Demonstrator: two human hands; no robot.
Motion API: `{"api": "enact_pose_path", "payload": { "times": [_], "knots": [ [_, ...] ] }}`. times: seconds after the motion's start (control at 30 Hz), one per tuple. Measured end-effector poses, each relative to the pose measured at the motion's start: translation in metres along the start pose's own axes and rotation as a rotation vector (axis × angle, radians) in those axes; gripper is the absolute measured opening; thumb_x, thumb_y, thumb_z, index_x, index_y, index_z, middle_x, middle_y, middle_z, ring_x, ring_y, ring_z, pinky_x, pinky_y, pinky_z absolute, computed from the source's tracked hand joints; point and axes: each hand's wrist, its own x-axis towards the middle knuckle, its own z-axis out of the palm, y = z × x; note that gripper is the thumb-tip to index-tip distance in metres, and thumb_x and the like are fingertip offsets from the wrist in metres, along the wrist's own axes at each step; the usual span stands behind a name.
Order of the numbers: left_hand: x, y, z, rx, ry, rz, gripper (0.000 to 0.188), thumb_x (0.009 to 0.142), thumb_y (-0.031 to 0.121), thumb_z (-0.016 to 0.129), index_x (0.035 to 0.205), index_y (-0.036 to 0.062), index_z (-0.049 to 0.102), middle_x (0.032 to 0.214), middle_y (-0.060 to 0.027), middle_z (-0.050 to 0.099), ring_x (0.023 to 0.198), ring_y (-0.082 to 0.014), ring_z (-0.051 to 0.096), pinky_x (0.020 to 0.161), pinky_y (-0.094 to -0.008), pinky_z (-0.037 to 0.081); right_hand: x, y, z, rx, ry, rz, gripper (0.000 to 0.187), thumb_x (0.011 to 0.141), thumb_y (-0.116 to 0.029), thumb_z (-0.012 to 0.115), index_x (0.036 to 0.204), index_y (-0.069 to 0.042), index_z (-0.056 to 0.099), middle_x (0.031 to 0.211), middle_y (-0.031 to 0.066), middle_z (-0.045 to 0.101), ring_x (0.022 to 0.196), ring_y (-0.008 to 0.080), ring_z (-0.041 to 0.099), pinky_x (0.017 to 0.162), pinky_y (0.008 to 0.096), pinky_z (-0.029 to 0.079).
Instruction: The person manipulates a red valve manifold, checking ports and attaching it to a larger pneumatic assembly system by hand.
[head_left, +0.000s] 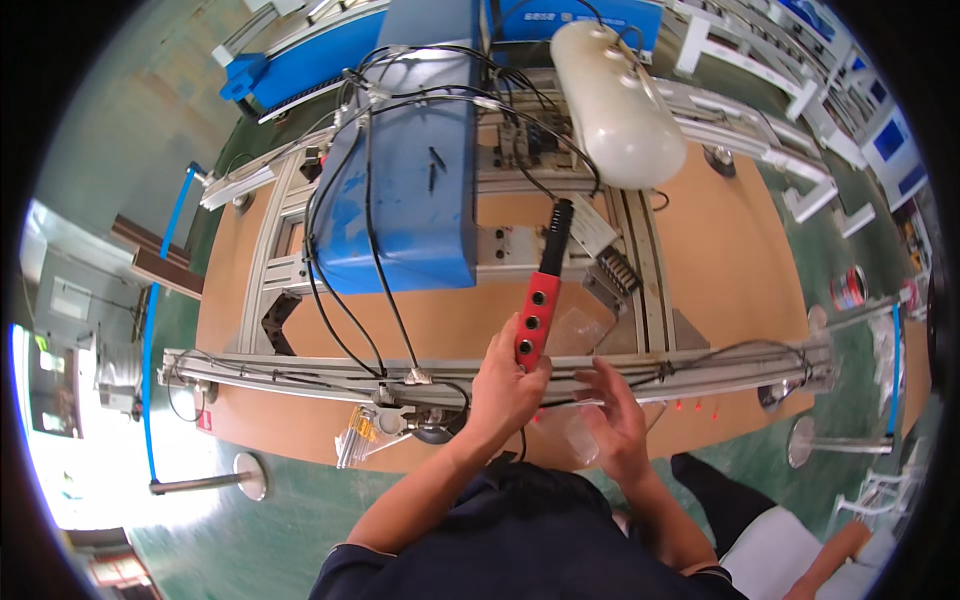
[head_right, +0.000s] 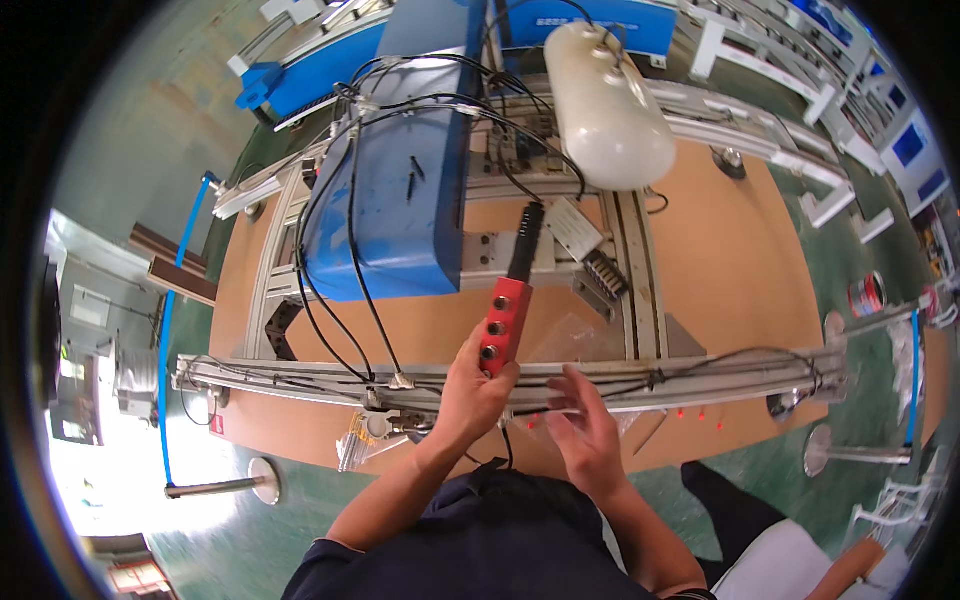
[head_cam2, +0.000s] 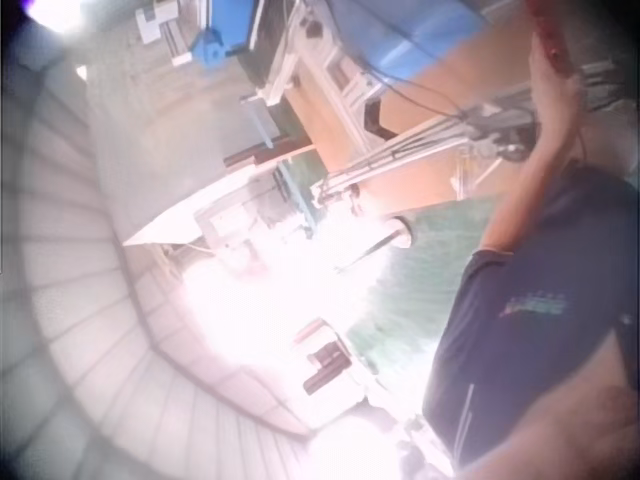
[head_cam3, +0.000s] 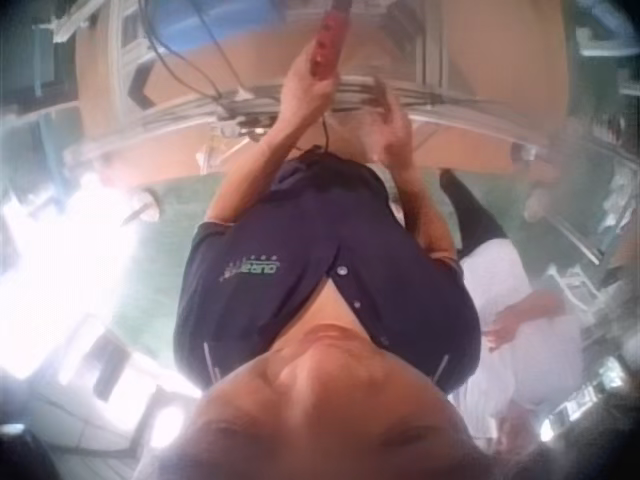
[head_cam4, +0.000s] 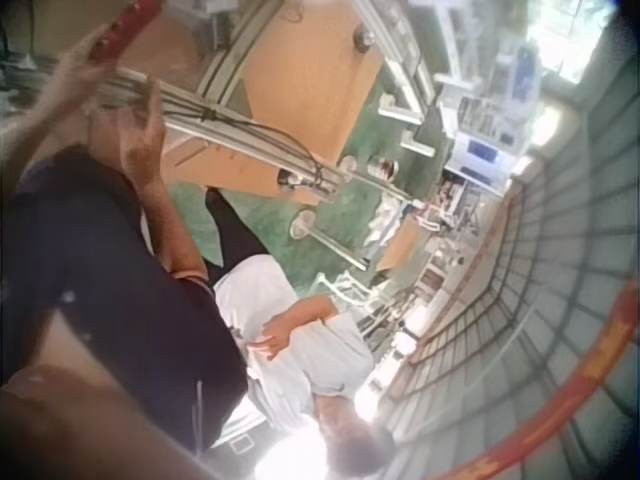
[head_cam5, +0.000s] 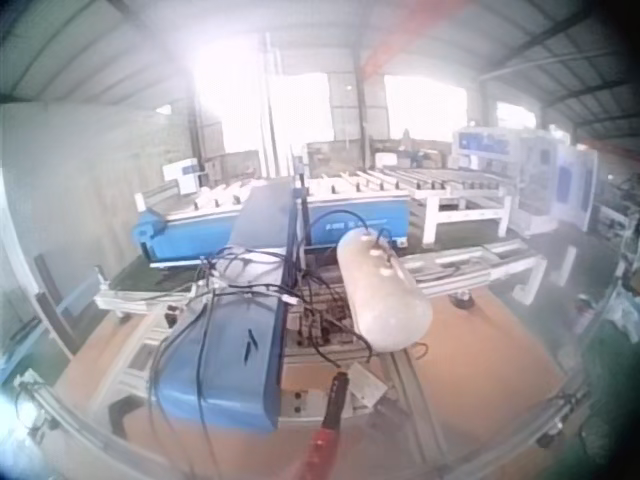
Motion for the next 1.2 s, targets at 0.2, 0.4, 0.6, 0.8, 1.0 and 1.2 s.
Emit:
{"api": "enact_pose_path", "payload": {
  "times": [0.2,0.4,0.6,0.8,1.0,1.2],
  "knots": [
    [0.031,-0.005,0.003,0.199,0.195,0.216,0.066,0.075,0.011,0.061,0.134,-0.0029,0.035,0.131,-0.0235,0.037,0.106,-0.0415,0.052,0.087,-0.0434,0.046,0.107,-0.039,0.045,0.335,-0.08,-0.092,0.067,0.089,-0.018,0.062,0.143,-0.008,0.025,0.127,0.011,0.046,0.113,0.0181,0.047,0.095,0.0315,0.04],
    [0.045,-0.02,0.003,0.325,0.18,0.375,0.065,0.071,0.008,0.067,0.128,-0.0052,0.04,0.134,-0.0291,0.031,0.113,-0.0469,0.043,0.095,-0.0472,0.04,0.159,-0.018,0.036,0.485,0.037,0.213,0.034,0.088,-0.007,0.058,0.12,-0.004,0.046,0.111,0.0094,0.057,0.096,0.0181,0.058,0.084,0.0298,0.049],
    [0.064,-0.044,0.003,0.035,0.09,0.364,0.052,0.071,0.002,0.069,0.119,-0.0052,0.049,0.13,-0.0248,0.039,0.103,-0.0369,0.053,0.082,-0.0386,0.048,0.19,-0.005,0.007,0.588,-0.001,0.314,0.034,0.085,-0.007,0.06,0.116,0.001,0.048,0.109,0.0132,0.06,0.094,0.0192,0.06,0.083,0.0319,0.05],
    [0.08,-0.033,-0.021,0.216,0.103,0.537,0.058,0.067,0.0,0.068,0.122,-0.0011,0.047,0.119,-0.0219,0.05,0.101,-0.0387,0.053,0.085,-0.046,0.045,0.168,-0.028,-0.03,0.348,0.071,0.558,0.049,0.079,-0.011,0.066,0.124,0.001,0.047,0.104,0.0107,0.062,0.092,0.0173,0.06,0.083,0.0301,0.049],
    [0.099,0.001,-0.043,0.567,-0.033,0.7,0.051,0.067,0.006,0.062,0.117,0.0054,0.051,0.131,-0.0195,0.047,0.126,-0.0424,0.039,0.106,-0.0597,0.02,0.162,-0.084,-0.106,-0.081,-0.561,0.531,0.052,0.072,-0.02,0.068,0.118,0.003,0.055,0.097,0.0086,0.066,0.082,0.0147,0.061,0.076,0.0288,0.049],
    [0.1,-0.013,-0.05,0.326,-0.64,0.309,0.044,0.076,0.014,0.062,0.118,0.0079,0.052,0.09,-0.0145,0.062,0.086,-0.0337,0.061,0.074,-0.0416,0.049,0.198,-0.081,-0.109,-0.208,-0.741,0.318,0.052,0.076,-0.021,0.065,0.121,0.003,0.055,0.097,0.0089,0.065,0.08,0.0175,0.061,0.07,0.028,0.048]
  ]
}}
